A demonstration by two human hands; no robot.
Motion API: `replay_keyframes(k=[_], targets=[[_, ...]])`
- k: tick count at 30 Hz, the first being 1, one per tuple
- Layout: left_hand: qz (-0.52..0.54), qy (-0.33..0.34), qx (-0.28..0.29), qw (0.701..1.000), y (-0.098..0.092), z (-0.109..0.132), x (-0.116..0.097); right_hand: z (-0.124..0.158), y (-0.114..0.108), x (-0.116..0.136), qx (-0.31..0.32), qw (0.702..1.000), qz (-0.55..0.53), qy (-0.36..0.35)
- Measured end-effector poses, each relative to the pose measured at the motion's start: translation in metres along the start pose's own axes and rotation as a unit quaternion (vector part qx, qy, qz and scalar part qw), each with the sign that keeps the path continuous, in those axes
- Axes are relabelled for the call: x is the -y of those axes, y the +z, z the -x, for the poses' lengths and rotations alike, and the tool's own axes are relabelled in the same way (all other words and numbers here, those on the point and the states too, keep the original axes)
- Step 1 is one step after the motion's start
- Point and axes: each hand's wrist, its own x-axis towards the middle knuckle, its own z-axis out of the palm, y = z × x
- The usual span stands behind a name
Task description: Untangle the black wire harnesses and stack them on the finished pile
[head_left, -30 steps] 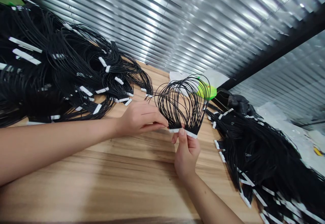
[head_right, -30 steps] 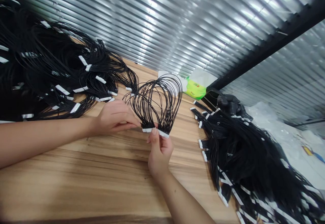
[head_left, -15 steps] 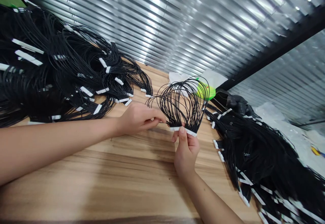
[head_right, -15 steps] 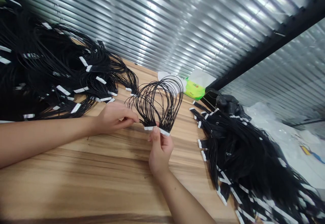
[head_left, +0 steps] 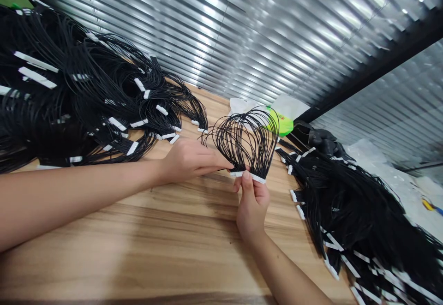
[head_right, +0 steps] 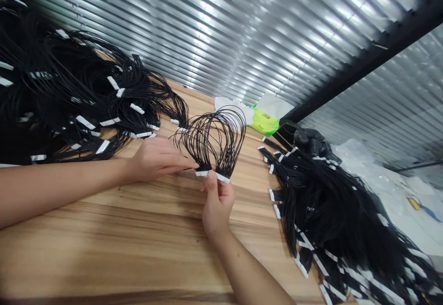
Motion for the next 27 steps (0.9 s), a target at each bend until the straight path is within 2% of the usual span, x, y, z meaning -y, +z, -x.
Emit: replay_keyframes(k=[3, 16, 21, 24, 27], targets=[[-0.004, 0.017, 0.013, 1.000, -0.001, 0.000, 0.001, 0.000, 0.000, 0.000, -0.001, 1.000, 0.001, 0.009], [-0.079, -0.010, 0.082, 0.993, 0.001, 0.005, 0.002, -0.004, 0.000, -0.001, 0.007, 0.998, 0.057, 0.033], [-0.101, 0.004, 0.077, 0.992, -0.001, -0.003, -0.003, -0.003, 0.000, -0.001, 0.027, 0.996, 0.085, 0.023], [-0.088, -0.019, 0.094, 0.992, -0.001, -0.006, -0.005, -0.003, -0.001, -0.001, 0.026, 0.996, 0.085, 0.028], [-0.060, -0.065, 0.141, 0.986, 0.000, -0.006, -0.004, -0.004, -0.001, -0.002, 0.021, 0.995, 0.091, 0.035]])
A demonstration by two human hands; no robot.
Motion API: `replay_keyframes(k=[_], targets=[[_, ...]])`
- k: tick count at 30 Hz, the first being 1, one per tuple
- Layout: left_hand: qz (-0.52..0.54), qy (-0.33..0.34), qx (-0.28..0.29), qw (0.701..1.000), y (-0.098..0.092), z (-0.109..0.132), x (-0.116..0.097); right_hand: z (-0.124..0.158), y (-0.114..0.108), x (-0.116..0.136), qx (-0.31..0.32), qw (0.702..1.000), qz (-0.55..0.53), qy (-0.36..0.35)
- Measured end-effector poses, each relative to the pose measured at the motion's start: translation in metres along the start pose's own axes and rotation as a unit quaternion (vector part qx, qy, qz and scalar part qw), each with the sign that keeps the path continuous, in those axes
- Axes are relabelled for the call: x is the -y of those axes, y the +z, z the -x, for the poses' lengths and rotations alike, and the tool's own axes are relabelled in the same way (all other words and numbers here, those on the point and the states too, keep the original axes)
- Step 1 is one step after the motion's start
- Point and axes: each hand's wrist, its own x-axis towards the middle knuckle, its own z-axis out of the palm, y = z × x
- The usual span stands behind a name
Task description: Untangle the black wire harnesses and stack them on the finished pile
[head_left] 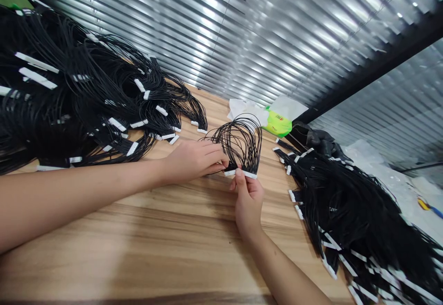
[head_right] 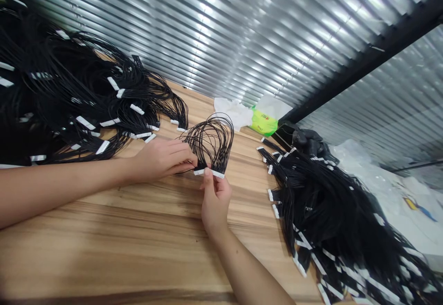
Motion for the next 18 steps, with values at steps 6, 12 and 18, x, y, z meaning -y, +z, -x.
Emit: replay_keyframes(k=[6, 12, 18], targets=[[-0.009, -0.010, 0.032, 0.999, 0.0032, -0.0011, -0.0005, -0.0019, 0.0014, -0.0008, 0.007, 1.000, 0.000, 0.007], [-0.056, 0.017, 0.007, 0.998, 0.0032, -0.0017, -0.0004, -0.0014, 0.0014, 0.0000, 0.014, 1.000, -0.009, 0.016], [-0.036, 0.215, -0.064, 0.974, -0.0042, 0.0018, -0.0014, -0.0015, -0.0001, -0.0005, -0.006, 1.000, -0.023, 0.010]])
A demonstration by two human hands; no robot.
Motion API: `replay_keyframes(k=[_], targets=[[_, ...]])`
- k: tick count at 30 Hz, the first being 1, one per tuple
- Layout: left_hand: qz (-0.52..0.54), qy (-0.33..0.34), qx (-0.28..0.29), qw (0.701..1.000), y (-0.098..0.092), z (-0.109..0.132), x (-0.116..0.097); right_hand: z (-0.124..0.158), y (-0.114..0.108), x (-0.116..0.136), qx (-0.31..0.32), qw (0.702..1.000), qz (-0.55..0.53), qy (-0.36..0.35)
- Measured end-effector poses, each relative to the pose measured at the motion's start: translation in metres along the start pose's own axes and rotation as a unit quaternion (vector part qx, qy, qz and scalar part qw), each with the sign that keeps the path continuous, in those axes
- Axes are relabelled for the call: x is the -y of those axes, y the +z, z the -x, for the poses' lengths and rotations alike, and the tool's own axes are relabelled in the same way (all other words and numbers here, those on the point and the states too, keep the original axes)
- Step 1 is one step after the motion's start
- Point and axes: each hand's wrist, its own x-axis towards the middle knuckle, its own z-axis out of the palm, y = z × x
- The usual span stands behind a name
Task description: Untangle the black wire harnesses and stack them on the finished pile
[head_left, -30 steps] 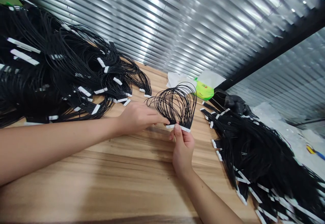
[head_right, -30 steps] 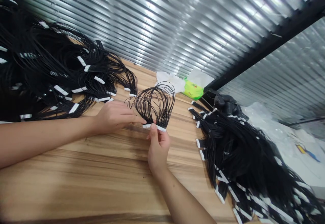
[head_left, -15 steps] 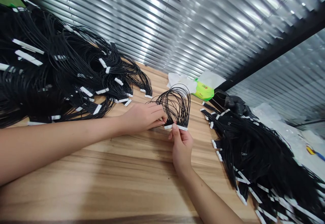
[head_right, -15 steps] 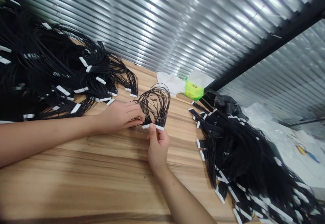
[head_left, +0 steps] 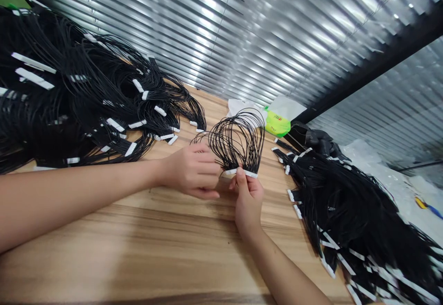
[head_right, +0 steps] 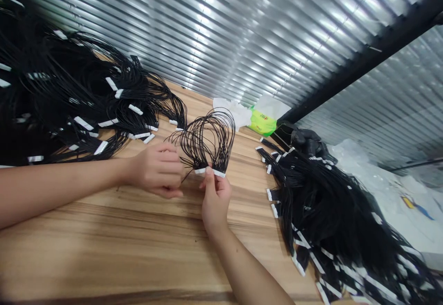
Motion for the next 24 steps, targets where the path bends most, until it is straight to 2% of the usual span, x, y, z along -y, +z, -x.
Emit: replay_keyframes(k=[1, 3, 6, 11, 15, 21, 24], targets=[[0.028, 0.036, 0.001, 0.999, -0.001, 0.000, -0.002, 0.000, 0.000, 0.000, -0.006, 1.000, -0.007, 0.001], [0.088, 0.082, 0.038, 0.992, -0.001, -0.001, -0.005, -0.001, 0.000, -0.002, -0.014, 1.000, -0.020, 0.001], [0.127, 0.071, 0.089, 0.985, 0.002, 0.001, -0.007, -0.002, -0.001, -0.003, -0.018, 0.999, -0.036, 0.001], [0.100, 0.007, 0.021, 0.995, 0.006, 0.007, -0.004, -0.004, -0.001, -0.004, -0.028, 0.998, -0.049, -0.004], [0.105, -0.066, 0.006, 0.992, 0.006, 0.008, -0.002, -0.003, -0.001, -0.005, -0.032, 0.998, -0.060, -0.004], [0.165, -0.239, 0.008, 0.957, 0.008, 0.011, 0.002, 0.000, -0.001, -0.003, -0.033, 0.997, -0.069, -0.015], [0.170, -0.275, 0.011, 0.946, 0.009, 0.012, 0.004, 0.001, 0.000, -0.001, -0.028, 0.997, -0.072, -0.015]])
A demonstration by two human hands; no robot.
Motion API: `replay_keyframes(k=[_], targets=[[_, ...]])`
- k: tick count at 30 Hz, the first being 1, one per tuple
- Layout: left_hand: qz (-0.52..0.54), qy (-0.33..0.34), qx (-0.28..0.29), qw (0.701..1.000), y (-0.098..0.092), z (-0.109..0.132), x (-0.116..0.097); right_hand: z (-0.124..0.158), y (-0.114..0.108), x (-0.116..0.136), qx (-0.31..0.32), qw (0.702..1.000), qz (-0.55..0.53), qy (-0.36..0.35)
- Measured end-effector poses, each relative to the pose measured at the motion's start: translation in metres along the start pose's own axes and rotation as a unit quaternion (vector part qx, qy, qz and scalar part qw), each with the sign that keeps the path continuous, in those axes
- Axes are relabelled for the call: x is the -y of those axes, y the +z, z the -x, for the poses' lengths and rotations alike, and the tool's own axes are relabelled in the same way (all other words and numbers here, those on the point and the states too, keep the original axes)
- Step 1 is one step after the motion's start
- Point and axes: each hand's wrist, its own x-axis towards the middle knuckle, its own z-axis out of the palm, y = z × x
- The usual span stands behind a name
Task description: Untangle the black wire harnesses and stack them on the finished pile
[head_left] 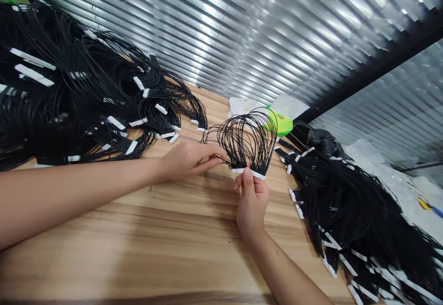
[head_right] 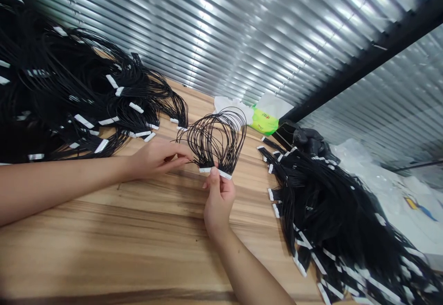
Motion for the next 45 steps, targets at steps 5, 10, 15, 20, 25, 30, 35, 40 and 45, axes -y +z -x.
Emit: replay_keyframes(k=[5, 10, 15, 20, 25, 30, 35, 40, 45], targets=[[-0.049, 0.017, -0.005, 0.999, 0.0001, -0.0002, 0.0022, 0.0011, 0.0007, 0.0012, 0.012, 1.000, -0.003, 0.006], [-0.091, 0.064, -0.007, 0.994, 0.0010, -0.0004, 0.0016, 0.0016, 0.0010, 0.0007, 0.013, 1.000, -0.005, 0.010], [-0.090, 0.017, -0.006, 0.996, 0.0018, -0.0012, -0.0014, 0.0019, 0.0013, 0.0021, 0.014, 0.999, 0.038, 0.012], [-0.069, -0.044, 0.037, 0.996, 0.0007, -0.0016, -0.0010, 0.0011, 0.0006, 0.0033, 0.039, 0.996, 0.082, 0.009], [-0.104, -0.028, 0.046, 0.993, 0.0019, -0.0018, 0.0006, 0.0003, 0.0011, 0.0027, 0.035, 0.995, 0.093, 0.006], [-0.160, 0.003, 0.029, 0.987, 0.0037, -0.0016, -0.0002, 0.0001, 0.0011, 0.0025, 0.031, 0.995, 0.089, 0.011], [-0.135, 0.005, -0.001, 0.991, 0.0019, -0.0017, -0.0020, 0.0008, 0.0003, 0.0019, 0.032, 0.996, 0.085, 0.004], [-0.133, 0.062, -0.060, 0.987, -0.0007, -0.0032, -0.0041, 0.0017, 0.0009, 0.0025, 0.039, 0.996, 0.084, 0.003], [-0.127, 0.065, -0.063, 0.988, -0.0012, -0.0035, -0.0031, 0.0024, 0.0011, 0.0025, 0.042, 0.995, 0.087, 0.003]])
